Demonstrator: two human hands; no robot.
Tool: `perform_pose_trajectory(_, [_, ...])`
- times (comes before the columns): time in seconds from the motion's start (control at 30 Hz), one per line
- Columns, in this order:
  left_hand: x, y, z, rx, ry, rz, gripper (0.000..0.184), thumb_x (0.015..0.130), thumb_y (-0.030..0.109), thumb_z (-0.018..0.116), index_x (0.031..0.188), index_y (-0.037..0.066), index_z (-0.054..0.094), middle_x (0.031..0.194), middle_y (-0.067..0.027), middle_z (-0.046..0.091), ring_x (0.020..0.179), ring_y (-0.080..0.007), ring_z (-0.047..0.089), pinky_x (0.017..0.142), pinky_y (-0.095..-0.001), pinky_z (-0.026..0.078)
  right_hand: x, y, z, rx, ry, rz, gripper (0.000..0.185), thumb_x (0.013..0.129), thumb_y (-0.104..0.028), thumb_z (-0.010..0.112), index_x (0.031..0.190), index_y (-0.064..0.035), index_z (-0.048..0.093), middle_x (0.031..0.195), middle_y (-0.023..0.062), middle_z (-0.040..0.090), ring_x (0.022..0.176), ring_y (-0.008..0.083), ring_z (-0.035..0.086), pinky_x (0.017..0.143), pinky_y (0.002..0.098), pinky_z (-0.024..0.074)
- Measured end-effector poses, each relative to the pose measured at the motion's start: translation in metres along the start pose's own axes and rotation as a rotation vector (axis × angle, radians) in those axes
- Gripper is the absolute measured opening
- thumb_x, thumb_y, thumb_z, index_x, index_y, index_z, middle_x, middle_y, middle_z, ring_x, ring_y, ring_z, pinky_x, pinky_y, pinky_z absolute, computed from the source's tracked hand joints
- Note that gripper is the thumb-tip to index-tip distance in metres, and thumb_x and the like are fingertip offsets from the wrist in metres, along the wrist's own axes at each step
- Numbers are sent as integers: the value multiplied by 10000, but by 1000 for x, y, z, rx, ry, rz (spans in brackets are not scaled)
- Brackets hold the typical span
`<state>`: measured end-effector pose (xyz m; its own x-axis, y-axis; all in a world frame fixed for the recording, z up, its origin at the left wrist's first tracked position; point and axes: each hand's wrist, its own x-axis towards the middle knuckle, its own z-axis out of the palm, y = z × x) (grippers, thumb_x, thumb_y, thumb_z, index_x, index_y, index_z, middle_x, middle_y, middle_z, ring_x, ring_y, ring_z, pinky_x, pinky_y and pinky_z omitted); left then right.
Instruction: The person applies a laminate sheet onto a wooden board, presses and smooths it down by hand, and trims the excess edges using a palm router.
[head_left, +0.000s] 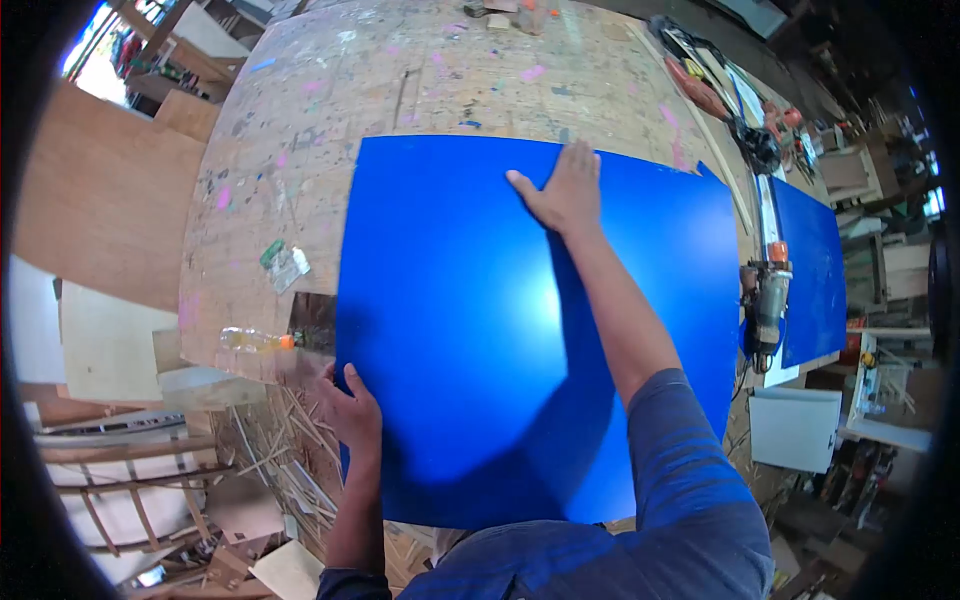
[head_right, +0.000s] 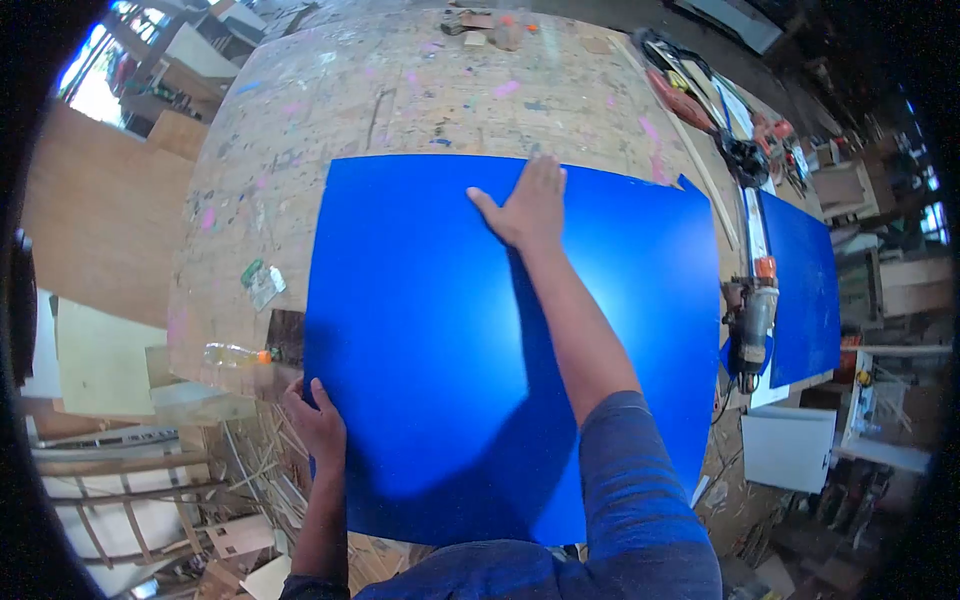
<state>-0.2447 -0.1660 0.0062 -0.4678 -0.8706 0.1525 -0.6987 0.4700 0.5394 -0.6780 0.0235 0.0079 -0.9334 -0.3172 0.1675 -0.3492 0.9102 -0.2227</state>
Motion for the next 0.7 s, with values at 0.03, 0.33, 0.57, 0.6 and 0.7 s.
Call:
perform_pose_trajectory(0.03, [0, -1, 1, -10, -4, -7, 385, 1126, 324, 626, 1303, -18, 639, 1228, -247, 709, 1146, -453, 684, 1005, -524, 534, 1, -29, 4, 5, -44, -27, 1351, 922, -905, 536, 1685, 167, 228, 1789, 345, 218, 1705, 432, 136, 1394, 509, 87])
perform_pose_trajectory(0.33, [5, 2, -7, -81, -20, -78, 386, 1083, 291, 679, 1320, -12, 637, 1255, -252, 712, 1182, -452, 676, 1022, -519, 529, 17, -247, 58, 52, -169, -441, 1243, 990, -875, 437, 1736, 86, 179, 1835, 264, 154, 1723, 379, 75, 1403, 468, 53])
perform_pose_trajectory(0.57, [8, -1, -11, -66, -28, -85, 505, 1078, 353, 671, 1387, -39, 595, 1325, -262, 686, 1262, -463, 634, 1104, -535, 477, 5, -283, 67, 72, -176, -634, 1192, 1012, -855, 413, 1749, 51, 178, 1830, 270, 171, 1725, 366, 86, 1405, 469, 76])
perform_pose_trajectory(0.6, [9, -1, -11, -55, -24, -87, 525, 1087, 351, 655, 1410, -55, 575, 1364, -283, 662, 1296, -470, 617, 1122, -535, 468, -6, -283, 69, 111, -148, -645, 1195, 1009, -858, 414, 1747, 53, 187, 1828, 273, 177, 1725, 366, 85, 1404, 470, 75])
perform_pose_trajectory(0.7, [6, -3, -12, -66, 22, -63, 597, 1107, 342, 609, 1492, -100, 497, 1483, -338, 575, 1395, -494, 551, 1190, -540, 420, -57, -281, 69, 115, -110, -721, 1171, 1013, -828, 450, 1740, 58, 213, 1814, 292, 206, 1718, 388, 108, 1404, 480, 78])
